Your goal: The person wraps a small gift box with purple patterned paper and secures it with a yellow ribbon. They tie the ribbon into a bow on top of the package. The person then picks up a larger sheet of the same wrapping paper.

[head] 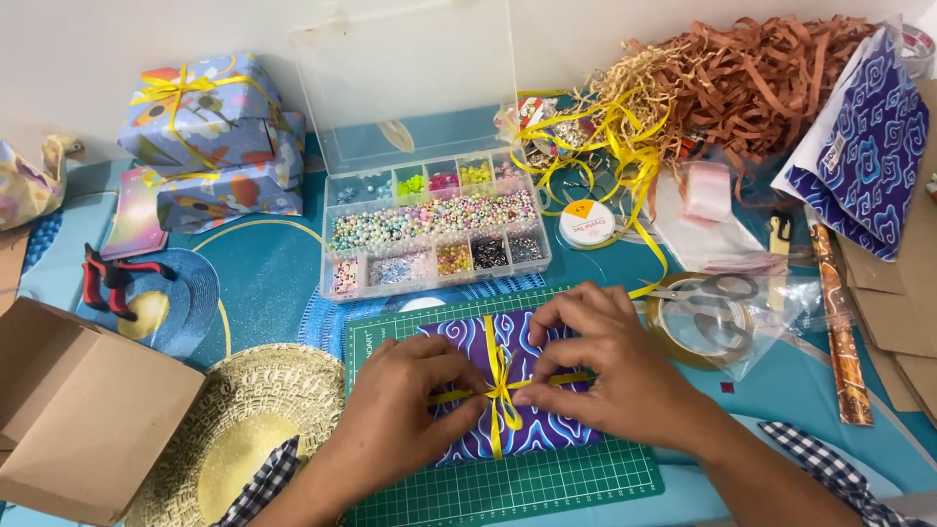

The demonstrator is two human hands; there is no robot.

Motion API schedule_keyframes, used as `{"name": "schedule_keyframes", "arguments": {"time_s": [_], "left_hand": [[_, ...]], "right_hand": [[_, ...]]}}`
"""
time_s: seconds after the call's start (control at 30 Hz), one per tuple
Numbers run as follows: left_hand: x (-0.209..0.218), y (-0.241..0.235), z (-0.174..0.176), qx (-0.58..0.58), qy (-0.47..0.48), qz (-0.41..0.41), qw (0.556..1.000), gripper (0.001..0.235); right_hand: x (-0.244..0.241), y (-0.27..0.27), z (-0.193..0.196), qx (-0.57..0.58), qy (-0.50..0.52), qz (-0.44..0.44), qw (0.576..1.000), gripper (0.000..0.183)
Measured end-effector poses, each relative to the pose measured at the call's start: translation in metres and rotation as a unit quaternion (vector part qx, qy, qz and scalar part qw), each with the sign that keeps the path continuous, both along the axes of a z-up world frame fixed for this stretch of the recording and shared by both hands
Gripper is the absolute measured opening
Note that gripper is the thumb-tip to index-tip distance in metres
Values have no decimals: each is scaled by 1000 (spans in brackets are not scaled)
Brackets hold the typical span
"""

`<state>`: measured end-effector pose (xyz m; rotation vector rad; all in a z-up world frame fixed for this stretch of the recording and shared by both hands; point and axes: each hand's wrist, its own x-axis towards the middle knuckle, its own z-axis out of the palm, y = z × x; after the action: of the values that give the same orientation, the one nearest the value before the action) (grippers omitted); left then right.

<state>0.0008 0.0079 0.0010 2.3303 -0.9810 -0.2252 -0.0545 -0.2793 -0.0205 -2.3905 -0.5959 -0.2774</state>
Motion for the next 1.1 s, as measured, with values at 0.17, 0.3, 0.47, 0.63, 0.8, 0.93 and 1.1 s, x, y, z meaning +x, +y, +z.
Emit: {"name": "schedule_keyframes", "arguments": {"time_s": [0.17, 0.3, 0.47, 0.63, 0.8, 0.93, 1.1], "left_hand": [[2, 6, 8, 8, -16, 20, 1000, 24], [10, 6, -1, -69, -51, 25, 996, 17], [16, -9, -16, -81, -81, -10, 993, 32], [15, -14, -22, -88, -109, -2, 990, 25], [16, -13, -29, -86, -115, -1, 990, 17], [16, -11, -26, -102, -111, -7, 988, 17], [6, -8, 2, -130, -75, -42, 988, 17]], "right_hand": [[13, 7, -7, 22, 3, -53, 998, 34], [27, 11, -16, 34, 4, -53, 998, 21], [36, 11, -14, -1, 69, -71, 995, 21], [35, 22, -10, -19, 69, -48, 996, 18], [32, 24, -11, -22, 100, -37, 994, 13], [23, 20, -7, -15, 110, -48, 993, 12], [15, 13, -4, 19, 100, -34, 994, 10]]}}
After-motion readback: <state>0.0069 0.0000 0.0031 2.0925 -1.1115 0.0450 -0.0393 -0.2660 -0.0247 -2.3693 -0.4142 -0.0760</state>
